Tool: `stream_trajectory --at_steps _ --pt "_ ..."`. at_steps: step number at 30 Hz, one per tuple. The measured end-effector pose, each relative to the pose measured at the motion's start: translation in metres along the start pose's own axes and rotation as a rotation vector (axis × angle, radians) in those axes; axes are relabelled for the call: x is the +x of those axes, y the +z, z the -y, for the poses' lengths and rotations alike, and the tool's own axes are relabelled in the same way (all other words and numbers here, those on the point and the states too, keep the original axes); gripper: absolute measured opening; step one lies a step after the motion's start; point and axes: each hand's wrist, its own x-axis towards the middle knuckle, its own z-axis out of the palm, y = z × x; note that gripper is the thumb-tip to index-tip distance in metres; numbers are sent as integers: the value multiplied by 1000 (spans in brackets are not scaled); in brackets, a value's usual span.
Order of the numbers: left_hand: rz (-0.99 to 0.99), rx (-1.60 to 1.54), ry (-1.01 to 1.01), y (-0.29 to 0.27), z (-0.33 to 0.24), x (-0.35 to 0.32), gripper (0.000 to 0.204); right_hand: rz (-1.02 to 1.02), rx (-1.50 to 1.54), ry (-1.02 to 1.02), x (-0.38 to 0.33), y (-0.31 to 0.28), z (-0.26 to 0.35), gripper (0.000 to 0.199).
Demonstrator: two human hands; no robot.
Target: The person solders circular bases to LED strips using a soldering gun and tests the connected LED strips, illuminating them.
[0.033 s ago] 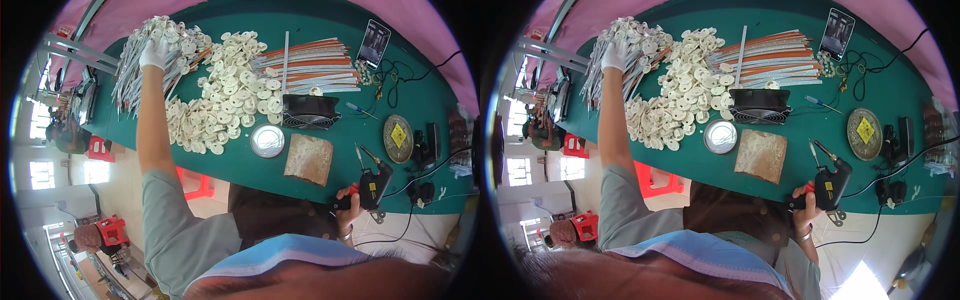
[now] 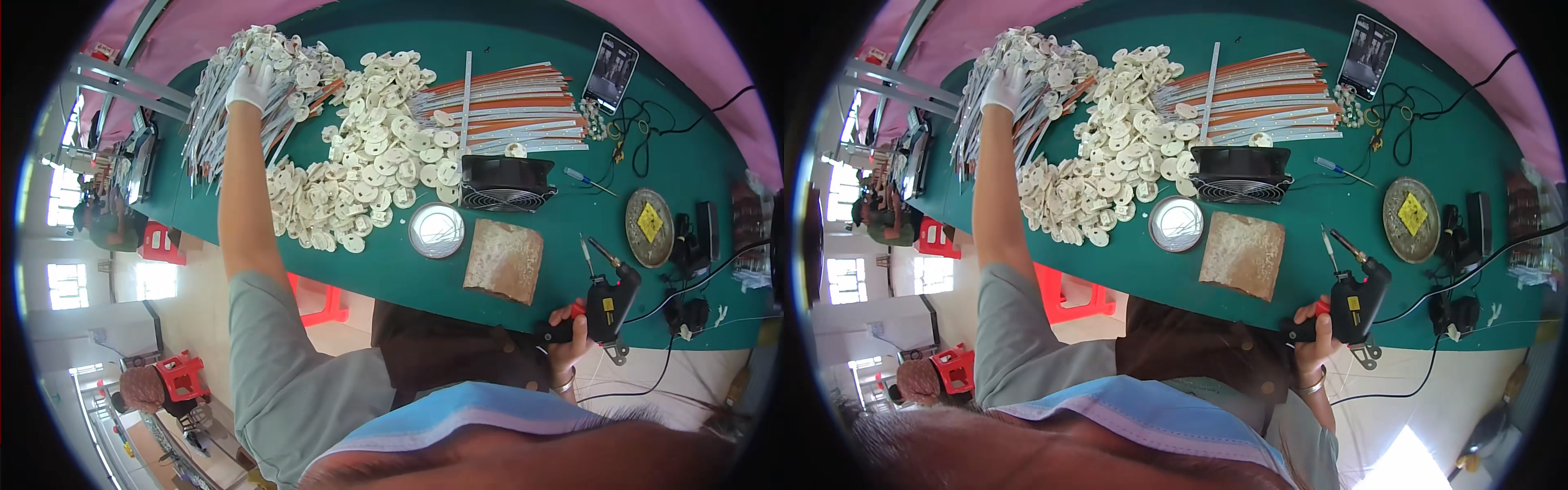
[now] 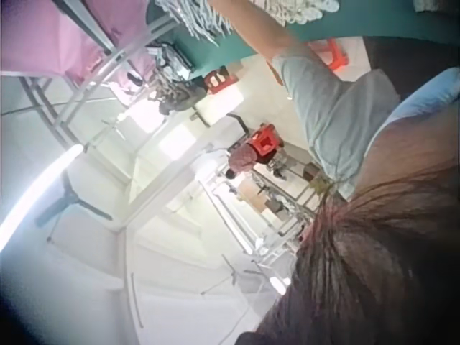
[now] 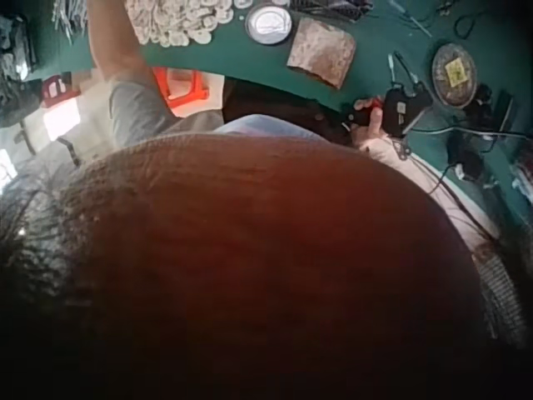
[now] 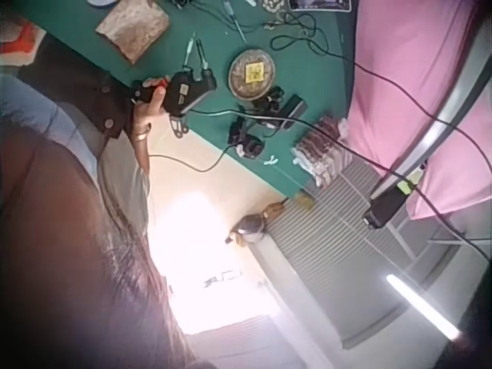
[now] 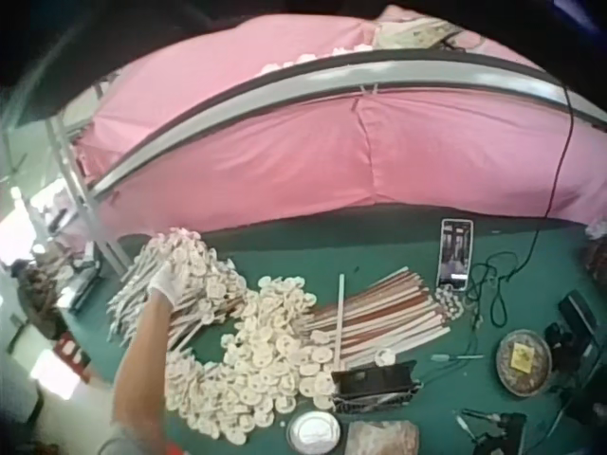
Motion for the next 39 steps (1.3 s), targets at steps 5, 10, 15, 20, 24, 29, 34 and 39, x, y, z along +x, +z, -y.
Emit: stream_trajectory --at_steps 5,10,15,20,24,29,34,39 --pt "388 -499 47 23 60 -7 29 -51 39 -16 2 0 1 34" --pt "111 -422 -371 10 -46 -82 26 2 65 -8 -2 -1 -2 33" --pt "477 69 -214 -15 -190 -186 29 92 73 -40 -4 -5 -2 37" --pt "330 179 -17 -4 -219 -216 35 70 36 -20 -1 -3 0 30" --pt "256 287 -74 3 -219 -230 35 130 43 53 0 -5 4 26" --pt "199 408 -90 13 -239 -235 30 156 -142 68 2 -12 7 25" --pt "146 463 -208 21 -253 -240 27 203 -144 102 4 -6 13 22" --pt "139 450 -265 16 -258 -236 31 186 -55 94 3 -1 16 22"
